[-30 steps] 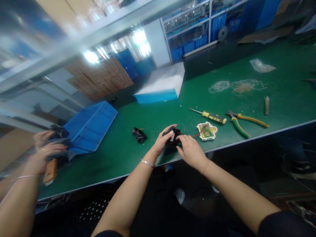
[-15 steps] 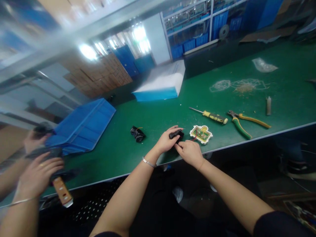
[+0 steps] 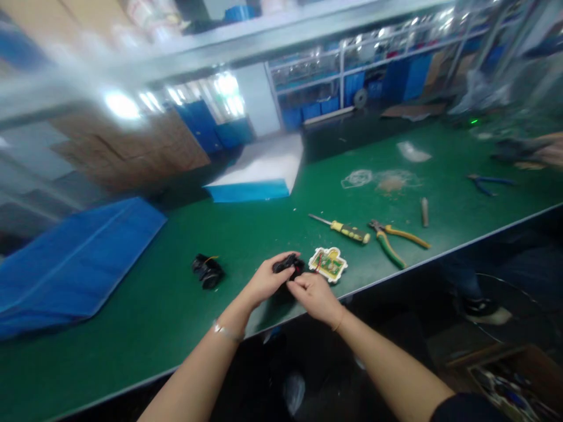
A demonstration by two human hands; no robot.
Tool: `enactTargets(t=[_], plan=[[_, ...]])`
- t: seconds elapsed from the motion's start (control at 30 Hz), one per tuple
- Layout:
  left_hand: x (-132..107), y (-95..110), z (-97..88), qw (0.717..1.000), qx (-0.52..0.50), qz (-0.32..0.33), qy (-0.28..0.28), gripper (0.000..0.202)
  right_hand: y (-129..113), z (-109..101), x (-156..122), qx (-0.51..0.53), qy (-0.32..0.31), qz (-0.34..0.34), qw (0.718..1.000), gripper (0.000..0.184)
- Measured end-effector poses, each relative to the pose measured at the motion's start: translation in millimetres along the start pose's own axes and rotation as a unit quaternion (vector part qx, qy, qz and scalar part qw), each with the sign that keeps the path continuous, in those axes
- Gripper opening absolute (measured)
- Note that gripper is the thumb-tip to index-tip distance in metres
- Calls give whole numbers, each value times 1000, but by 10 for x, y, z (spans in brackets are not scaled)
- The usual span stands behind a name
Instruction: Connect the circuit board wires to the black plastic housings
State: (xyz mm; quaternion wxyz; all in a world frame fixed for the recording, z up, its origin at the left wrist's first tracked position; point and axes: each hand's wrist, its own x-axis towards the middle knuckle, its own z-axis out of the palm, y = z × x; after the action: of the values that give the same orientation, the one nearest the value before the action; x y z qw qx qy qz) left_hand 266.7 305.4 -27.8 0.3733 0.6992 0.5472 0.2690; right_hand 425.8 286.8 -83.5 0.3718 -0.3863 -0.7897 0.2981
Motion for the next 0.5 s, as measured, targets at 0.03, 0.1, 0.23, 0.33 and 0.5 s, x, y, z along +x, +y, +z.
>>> enactTargets(t=[0.03,0.1,0.23,0.33,0.5], plan=[[9,-29,-3,999,41,3,14,44,-20,14,10,-18,9,-2,1000,42],[56,-105,-7,989,122,-2,84,50,-29,68,55,-60,29,-4,998,36],[115,-161,10,952,252,-74,161,51,16,163,148,-136,38,-8,990,27],[77,-155,3,930,328,-29,160,44,15,171,145,-148,25,5,989,30],[101,-304,-110,921,352,152,68,36,0,135,117,-115,13,5,993,36]])
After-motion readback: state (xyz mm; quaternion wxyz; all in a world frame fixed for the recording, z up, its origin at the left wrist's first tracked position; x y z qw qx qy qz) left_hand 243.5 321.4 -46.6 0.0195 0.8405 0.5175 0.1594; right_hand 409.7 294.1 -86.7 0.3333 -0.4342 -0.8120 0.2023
